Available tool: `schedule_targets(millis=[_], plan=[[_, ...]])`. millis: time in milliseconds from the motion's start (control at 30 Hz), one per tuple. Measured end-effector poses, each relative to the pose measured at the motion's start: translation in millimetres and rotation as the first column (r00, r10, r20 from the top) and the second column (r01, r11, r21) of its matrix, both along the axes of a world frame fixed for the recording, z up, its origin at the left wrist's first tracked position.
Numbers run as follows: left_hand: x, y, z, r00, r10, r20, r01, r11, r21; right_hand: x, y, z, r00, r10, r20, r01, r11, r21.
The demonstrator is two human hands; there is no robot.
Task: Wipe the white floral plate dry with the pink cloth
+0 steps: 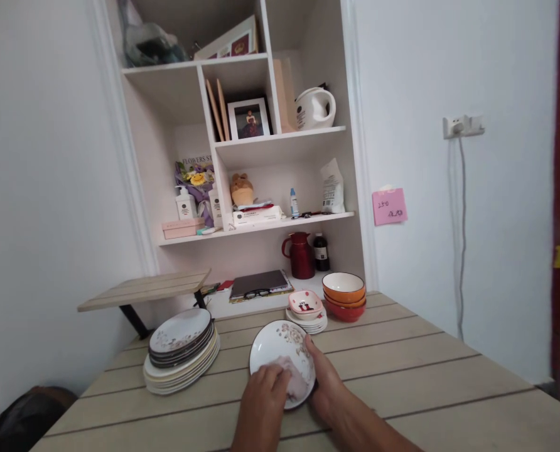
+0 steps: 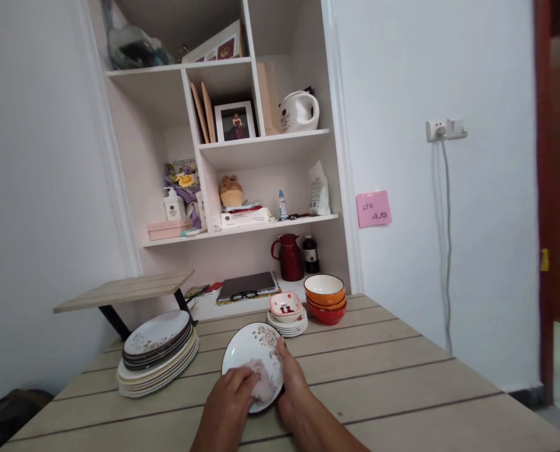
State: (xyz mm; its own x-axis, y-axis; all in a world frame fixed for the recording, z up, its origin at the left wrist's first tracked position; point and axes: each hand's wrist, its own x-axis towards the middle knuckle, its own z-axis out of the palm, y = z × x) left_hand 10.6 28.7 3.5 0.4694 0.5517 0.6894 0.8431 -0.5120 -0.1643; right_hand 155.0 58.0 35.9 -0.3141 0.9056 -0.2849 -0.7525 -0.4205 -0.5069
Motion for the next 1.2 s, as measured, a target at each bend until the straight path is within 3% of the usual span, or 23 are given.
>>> schedule_targets(millis=[133, 300, 467, 567, 633, 767, 833, 933, 1067, 1200], plan=[[14.2, 2.8, 9.2, 0.998, -0.062, -0.005, 0.062, 0.998, -0.01, -2.4, -4.5, -4.8, 0.999, -0.002, 0.033, 0.0, 0.999, 0.036], [20.8, 20.9, 23.9, 0.994, -0.083, -0.071, 0.094, 0.982, 0.164, -1.1, -8.9, -11.7, 1.0, -0.019, 0.012, 0.019, 0.997, 0.07], [-5.5, 37.3, 17.6, 0.997, 0.081, -0.008, -0.077, 0.974, 0.215, 2.3, -5.1, -19.2, 0.996, 0.04, -0.078, -0.03, 0.993, 0.116], [-21.3, 39.9, 10.8, 0.993, 0.108, 0.036, -0.113, 0.977, 0.18, 6.1, -2.3, -23.4, 0.994, 0.047, -0.094, -0.036, 0.992, 0.12], [-23.3, 37.6, 7.4, 0.997, 0.068, 0.043, -0.073, 0.987, 0.144, 9.7, -0.3, -24.8, 0.993, 0.038, -0.116, -0.026, 0.994, 0.105], [-3.9, 26.1, 1.7, 0.989, -0.146, 0.017, 0.144, 0.987, 0.073, 15.4, 1.2, -24.7, 0.99, 0.024, -0.136, -0.014, 0.997, 0.076], [10.3, 19.7, -0.4, 0.973, -0.233, 0.006, 0.232, 0.971, 0.059, 15.3, -0.8, -23.8, 0.995, 0.011, -0.096, -0.004, 0.998, 0.065], [23.8, 13.2, 0.6, 0.963, -0.268, 0.02, 0.266, 0.962, 0.068, 11.3, -7.3, -21.4, 1.0, -0.001, 0.01, 0.0, 0.998, 0.068], [18.8, 10.8, 13.2, 0.979, -0.178, 0.096, 0.163, 0.976, 0.146, 5.3, -17.2, -16.9, 0.995, 0.015, 0.103, -0.026, 0.995, 0.099], [-1.1, 11.0, 28.7, 0.975, 0.132, 0.179, -0.146, 0.987, 0.068, 3.9, -20.7, -13.5, 0.989, 0.025, 0.144, -0.045, 0.99, 0.136]])
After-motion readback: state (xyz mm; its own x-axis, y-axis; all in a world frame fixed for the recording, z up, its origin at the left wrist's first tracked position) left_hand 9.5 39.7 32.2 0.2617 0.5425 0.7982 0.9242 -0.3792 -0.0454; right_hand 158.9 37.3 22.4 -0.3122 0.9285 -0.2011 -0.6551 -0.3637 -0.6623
